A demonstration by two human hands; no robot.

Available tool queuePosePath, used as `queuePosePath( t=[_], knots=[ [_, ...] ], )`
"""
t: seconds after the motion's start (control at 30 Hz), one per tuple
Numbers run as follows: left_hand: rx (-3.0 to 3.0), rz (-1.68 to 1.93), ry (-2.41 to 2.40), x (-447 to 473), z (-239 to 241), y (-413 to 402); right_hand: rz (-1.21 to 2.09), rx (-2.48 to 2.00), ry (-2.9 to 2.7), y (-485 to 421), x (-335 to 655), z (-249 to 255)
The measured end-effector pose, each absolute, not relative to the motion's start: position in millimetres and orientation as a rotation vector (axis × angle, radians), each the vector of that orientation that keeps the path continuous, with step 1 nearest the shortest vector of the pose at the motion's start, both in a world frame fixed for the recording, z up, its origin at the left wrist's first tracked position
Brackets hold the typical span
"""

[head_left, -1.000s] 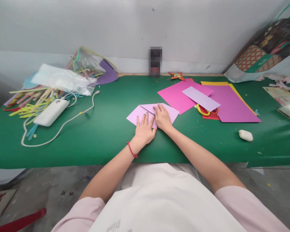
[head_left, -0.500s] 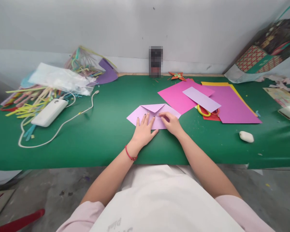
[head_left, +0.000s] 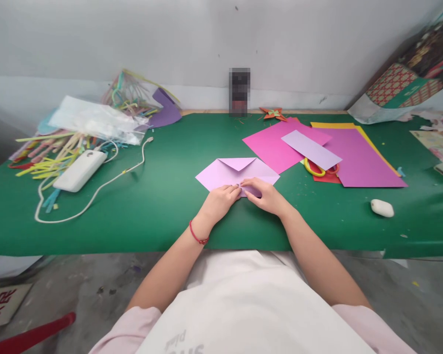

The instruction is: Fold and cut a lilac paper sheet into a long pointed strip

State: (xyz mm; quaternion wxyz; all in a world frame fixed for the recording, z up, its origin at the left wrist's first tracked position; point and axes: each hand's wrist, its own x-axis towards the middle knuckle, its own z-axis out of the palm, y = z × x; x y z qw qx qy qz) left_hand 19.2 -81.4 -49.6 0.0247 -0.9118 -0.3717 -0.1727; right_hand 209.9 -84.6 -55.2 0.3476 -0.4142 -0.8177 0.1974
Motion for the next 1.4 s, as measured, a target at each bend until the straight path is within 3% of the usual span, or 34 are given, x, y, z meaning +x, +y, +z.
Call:
queuePosePath(
  t=[0.3,0.83,1.17,1.4],
  knots=[
    [-2.895,-0.55,-0.892,1,-48,-70,0.209,-1.131,-2.315,-101,222,-59],
    [-2.889,-0.466,-0.834,-5,-45,-72,0.138,-1.23,-2.214,-101,217,-60],
    [-2.84,-0.671,-0.894,-6,-54,-74,0.267,-1.232,-2.102,-99,221,-63],
    [-2.82,-0.847,-1.069,-6,-57,-75,0.643,-1.317,-1.859,-98,231,-62]
  ],
)
